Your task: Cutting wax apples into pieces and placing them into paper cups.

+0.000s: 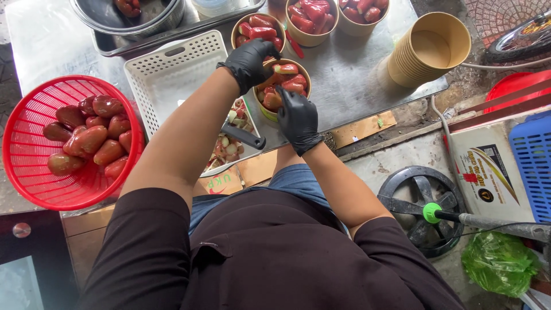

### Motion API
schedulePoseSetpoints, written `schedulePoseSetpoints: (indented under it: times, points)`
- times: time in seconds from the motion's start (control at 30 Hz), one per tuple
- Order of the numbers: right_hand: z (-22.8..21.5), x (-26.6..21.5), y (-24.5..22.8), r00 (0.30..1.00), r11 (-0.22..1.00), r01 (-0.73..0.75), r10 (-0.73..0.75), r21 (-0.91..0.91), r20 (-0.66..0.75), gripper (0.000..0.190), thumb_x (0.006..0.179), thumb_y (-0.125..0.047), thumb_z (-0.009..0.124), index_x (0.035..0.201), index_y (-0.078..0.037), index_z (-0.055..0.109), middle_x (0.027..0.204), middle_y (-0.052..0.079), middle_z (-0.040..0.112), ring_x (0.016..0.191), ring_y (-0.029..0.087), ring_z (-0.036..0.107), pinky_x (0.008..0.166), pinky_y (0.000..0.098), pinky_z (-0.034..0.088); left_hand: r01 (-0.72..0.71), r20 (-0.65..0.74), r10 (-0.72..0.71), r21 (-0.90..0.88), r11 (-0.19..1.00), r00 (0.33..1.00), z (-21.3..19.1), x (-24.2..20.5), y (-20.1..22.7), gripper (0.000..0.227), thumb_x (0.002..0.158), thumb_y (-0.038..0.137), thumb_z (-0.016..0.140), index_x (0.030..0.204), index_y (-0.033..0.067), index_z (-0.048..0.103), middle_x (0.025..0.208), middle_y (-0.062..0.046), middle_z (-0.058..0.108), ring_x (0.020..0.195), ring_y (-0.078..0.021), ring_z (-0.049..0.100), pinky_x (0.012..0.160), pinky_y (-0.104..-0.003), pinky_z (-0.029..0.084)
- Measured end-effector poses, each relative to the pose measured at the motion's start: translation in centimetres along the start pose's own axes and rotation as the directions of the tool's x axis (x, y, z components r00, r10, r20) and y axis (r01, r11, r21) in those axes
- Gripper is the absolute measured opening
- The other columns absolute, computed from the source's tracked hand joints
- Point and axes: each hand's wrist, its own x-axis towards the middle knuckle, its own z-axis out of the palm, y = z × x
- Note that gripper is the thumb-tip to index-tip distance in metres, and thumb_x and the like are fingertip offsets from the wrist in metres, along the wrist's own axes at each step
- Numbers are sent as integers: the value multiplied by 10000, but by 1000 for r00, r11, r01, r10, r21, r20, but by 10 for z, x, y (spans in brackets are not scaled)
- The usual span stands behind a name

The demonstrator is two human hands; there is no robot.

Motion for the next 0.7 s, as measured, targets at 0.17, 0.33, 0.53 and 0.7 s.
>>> schedulePoseSetpoints:
  times: [0.17, 0.33, 0.53, 0.7]
  points:
    - [3, -5, 12, 999, 995, 37, -36, 92, -13, 461, 837, -130, 727, 1292, -99, 665, 988, 132, 702, 908, 313, 691, 778, 445, 549, -1, 85, 3, -31, 1000, 996, 15, 13, 5, 271, 839, 226, 791, 1104, 170, 775, 1036, -122, 741, 942, -334, 706, 811, -413, 553]
    - [-10, 2, 42, 996, 914, -89, 73, 396, 56, 360, 880, -154, 782, 1224, -91, 699, 1020, 100, 746, 856, 211, 713, 782, 339, 579, 174, 202, -162, -43, 984, 966, 8, 15, 23, 214, 857, 342, 825, 946, 149, 795, 942, -108, 762, 880, -294, 722, 804, -391, 564]
    - [-17, 49, 74, 969, 691, -236, 111, 683, 222, 268, 910, -117, 791, 1160, -50, 721, 1016, 58, 756, 876, 67, 658, 801, 251, 556, 182, 125, -159, -205, 962, 979, 26, 19, -13, 177, 737, 211, 861, 903, 167, 819, 931, -88, 759, 851, -251, 738, 768, -359, 566]
    - [-19, 84, 87, 915, 839, -198, -28, 508, 403, 208, 881, -122, 767, 1088, -104, 764, 1016, 70, 759, 888, 141, 713, 804, 285, 556, 226, 147, -179, -418, 880, 973, 15, 13, -38, 238, 748, 254, 853, 962, 169, 790, 939, -38, 798, 879, -195, 758, 808, -322, 586]
